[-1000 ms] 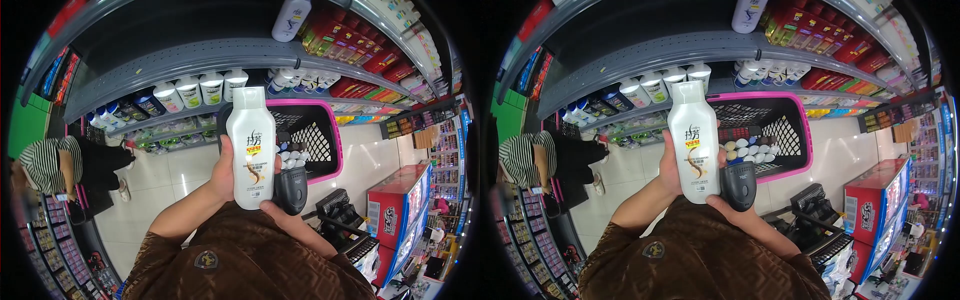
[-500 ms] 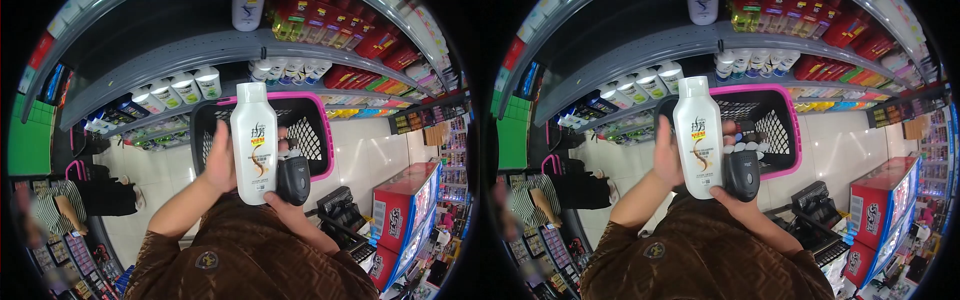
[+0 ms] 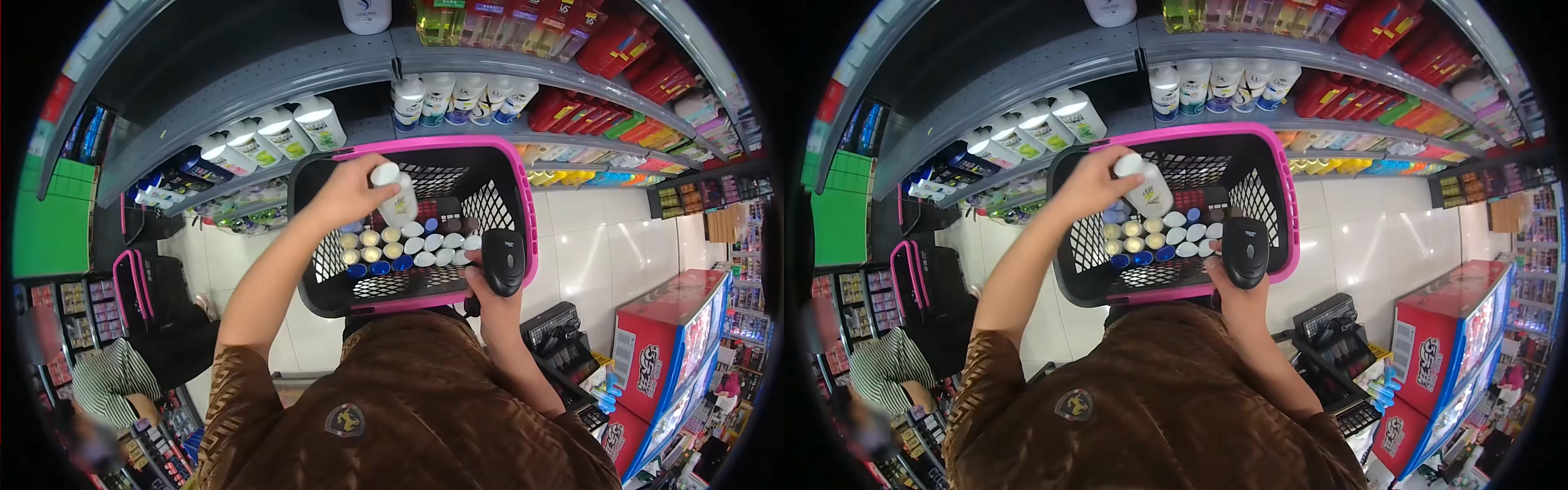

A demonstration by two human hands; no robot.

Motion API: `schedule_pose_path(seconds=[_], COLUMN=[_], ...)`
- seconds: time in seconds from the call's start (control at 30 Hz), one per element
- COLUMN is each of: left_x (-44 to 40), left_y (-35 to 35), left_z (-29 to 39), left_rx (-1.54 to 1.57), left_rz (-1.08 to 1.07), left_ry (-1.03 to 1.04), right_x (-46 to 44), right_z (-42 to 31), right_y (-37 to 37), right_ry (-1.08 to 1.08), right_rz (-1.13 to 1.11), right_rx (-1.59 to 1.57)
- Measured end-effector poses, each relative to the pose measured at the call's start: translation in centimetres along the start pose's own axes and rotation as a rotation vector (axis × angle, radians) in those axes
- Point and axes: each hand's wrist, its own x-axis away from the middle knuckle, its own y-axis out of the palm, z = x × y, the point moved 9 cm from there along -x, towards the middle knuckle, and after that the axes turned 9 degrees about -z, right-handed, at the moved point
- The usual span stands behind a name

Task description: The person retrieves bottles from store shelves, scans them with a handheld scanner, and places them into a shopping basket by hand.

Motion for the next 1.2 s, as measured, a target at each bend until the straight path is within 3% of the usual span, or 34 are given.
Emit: schedule_pose_path(seconds=[0.07, 0.2, 0.33, 0.5, 0.6, 0.8, 0.9, 0.97, 1.03, 1.1, 1.17, 1.2], left_x=[-1.8, -4.1, -3.9, -3.1, -2.8, -3.9, -3.2, -3.0, -2.5, -1.4, -0.2, -0.1], left_y=[2.6, 7.0, 9.9, 12.3, 13.3, 14.6, 13.3, 12.0, 8.2, 3.2, -2.3, -4.9], left_z=[-4.9, -15.6, -24.9, -26.3, -29.4, -31.0, -28.5, -27.3, -18.0, -7.6, 2.7, 5.4], left_rx=[-0.258, -0.259, -0.521, -0.647, -0.610, -0.666, -0.619, -0.448, -0.224, -0.105, -0.318, -0.333], left_rz=[0.048, -0.077, -0.241, -0.336, -0.417, -0.430, -0.346, -0.128, 0.078, 0.416, 0.688, 0.789], left_ry=[0.016, -0.179, -0.338, -0.408, -0.584, -0.528, -0.615, -0.390, -0.217, 0.036, 0.356, 0.409], right_x=[0.1, 0.8, 0.7, 0.3, 0.0, -1.2, -1.9, -3.0, -3.8, -4.9, -5.7, -6.0], right_z=[-0.2, -0.5, 0.4, 1.1, 1.4, 2.0, 2.5, 1.7, 1.5, 1.8, 2.7, 3.1], right_y=[-0.9, -1.6, -3.2, -5.0, -5.3, -5.2, -5.1, -4.6, -4.1, -3.6, -2.9, -2.5], right_ry=[-0.009, -0.017, 0.080, 0.105, 0.148, 0.192, 0.191, 0.121, 0.104, 0.061, 0.047, 0.026], right_rz=[-0.031, -0.096, -0.116, -0.091, -0.106, -0.117, -0.133, -0.174, -0.212, -0.249, -0.277, -0.270], right_rx=[0.089, 0.180, 0.225, 0.221, 0.220, 0.180, 0.126, 0.095, 0.047, -0.008, -0.058, -0.048])
